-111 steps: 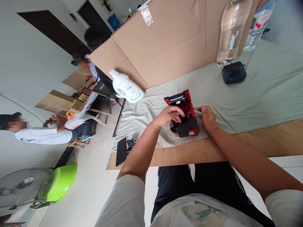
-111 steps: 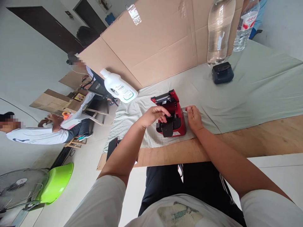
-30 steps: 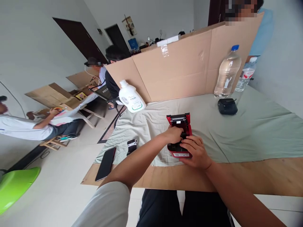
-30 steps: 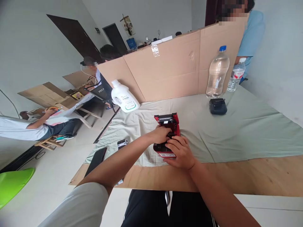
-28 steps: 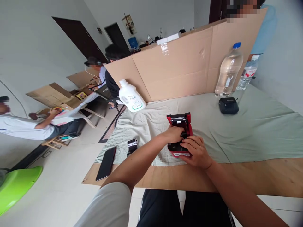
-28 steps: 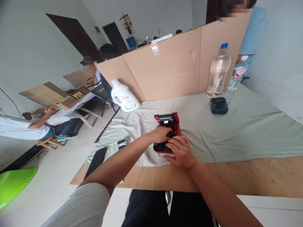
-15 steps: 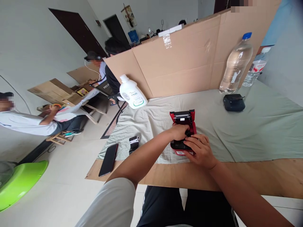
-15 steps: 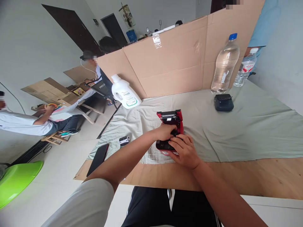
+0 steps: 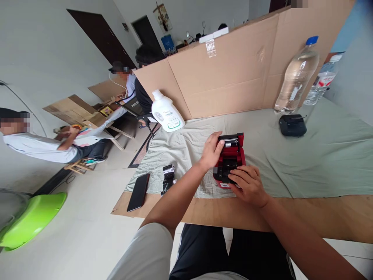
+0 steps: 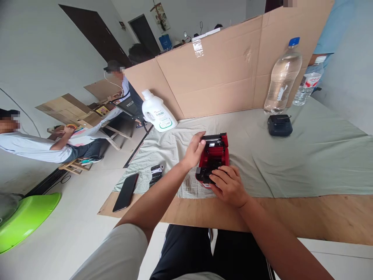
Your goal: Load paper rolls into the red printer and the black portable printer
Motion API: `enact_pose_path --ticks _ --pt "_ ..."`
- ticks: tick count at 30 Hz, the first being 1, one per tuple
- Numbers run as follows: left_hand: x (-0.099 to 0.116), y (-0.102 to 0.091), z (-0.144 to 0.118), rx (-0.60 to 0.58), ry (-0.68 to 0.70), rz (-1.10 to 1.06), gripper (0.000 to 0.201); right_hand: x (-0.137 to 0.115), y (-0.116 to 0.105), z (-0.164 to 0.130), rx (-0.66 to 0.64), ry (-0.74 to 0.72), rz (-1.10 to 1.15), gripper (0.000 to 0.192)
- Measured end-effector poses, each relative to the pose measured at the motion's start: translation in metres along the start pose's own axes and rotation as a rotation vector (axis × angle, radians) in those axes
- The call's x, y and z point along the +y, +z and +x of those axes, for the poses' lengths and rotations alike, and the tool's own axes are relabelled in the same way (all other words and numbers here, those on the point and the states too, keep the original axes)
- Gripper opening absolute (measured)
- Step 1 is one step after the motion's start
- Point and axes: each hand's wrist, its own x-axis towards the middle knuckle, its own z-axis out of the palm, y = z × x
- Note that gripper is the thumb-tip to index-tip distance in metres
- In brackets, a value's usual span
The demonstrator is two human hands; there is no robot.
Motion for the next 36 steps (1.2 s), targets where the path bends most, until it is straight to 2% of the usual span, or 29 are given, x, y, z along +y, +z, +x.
enact_pose_path --ticks 3,6,10,13,16,19,22,24,26,28,30,32,36 --pt "0.001 0.005 -0.024 -0.01 -0.006 -0.058 0.059 -0.001 0.0 0.0 0.017 -0.015 0.012 0.02" --pt "0.006 0.006 -0.06 0.019 -0.002 -0.138 0.054 -0.001 0.001 0.0 0.029 0.017 0.004 0.023" --pt "0.009 0.017 -0.094 0.088 0.018 -0.191 0.041 0.002 0.004 0.0 0.068 0.081 -0.016 0.05" --pt "0.008 0.03 -0.102 0.217 -0.013 -0.209 0.038 0.005 0.009 -0.001 0.075 0.137 -0.029 0.069" --pt "0.008 0.04 -0.101 0.295 -0.051 -0.216 0.041 0.006 0.012 -0.002 0.047 0.215 -0.063 0.072" --pt "0.007 0.038 -0.099 0.263 -0.038 -0.191 0.04 0.007 0.013 -0.003 0.026 0.255 -0.074 0.069" --pt "0.003 0.029 -0.1 0.229 -0.031 -0.192 0.038 0.011 0.01 -0.005 0.048 0.215 0.034 0.065" --pt "-0.004 0.023 -0.102 0.303 -0.142 -0.212 0.044 0.018 0.009 -0.007 0.083 0.233 0.156 0.061" --pt "-0.011 0.019 -0.105 0.362 -0.389 -0.277 0.052 0.027 0.011 -0.011 0.151 0.391 0.212 0.053" --pt "-0.015 0.02 -0.108 0.265 -0.643 -0.439 0.061 0.037 0.018 -0.016 0.18 0.614 0.168 0.048" --pt "-0.012 0.025 -0.111 0.094 -0.746 -0.64 0.066 0.045 0.026 -0.021 0.108 0.739 0.137 0.047" --pt "-0.004 0.029 -0.114 0.024 -0.716 -0.753 0.067 0.048 0.032 -0.026 0.017 0.758 0.159 0.051" --pt "0.015 0.028 -0.125 0.073 -0.606 -0.735 0.066 0.039 0.031 -0.031 0.018 0.73 0.236 0.046"
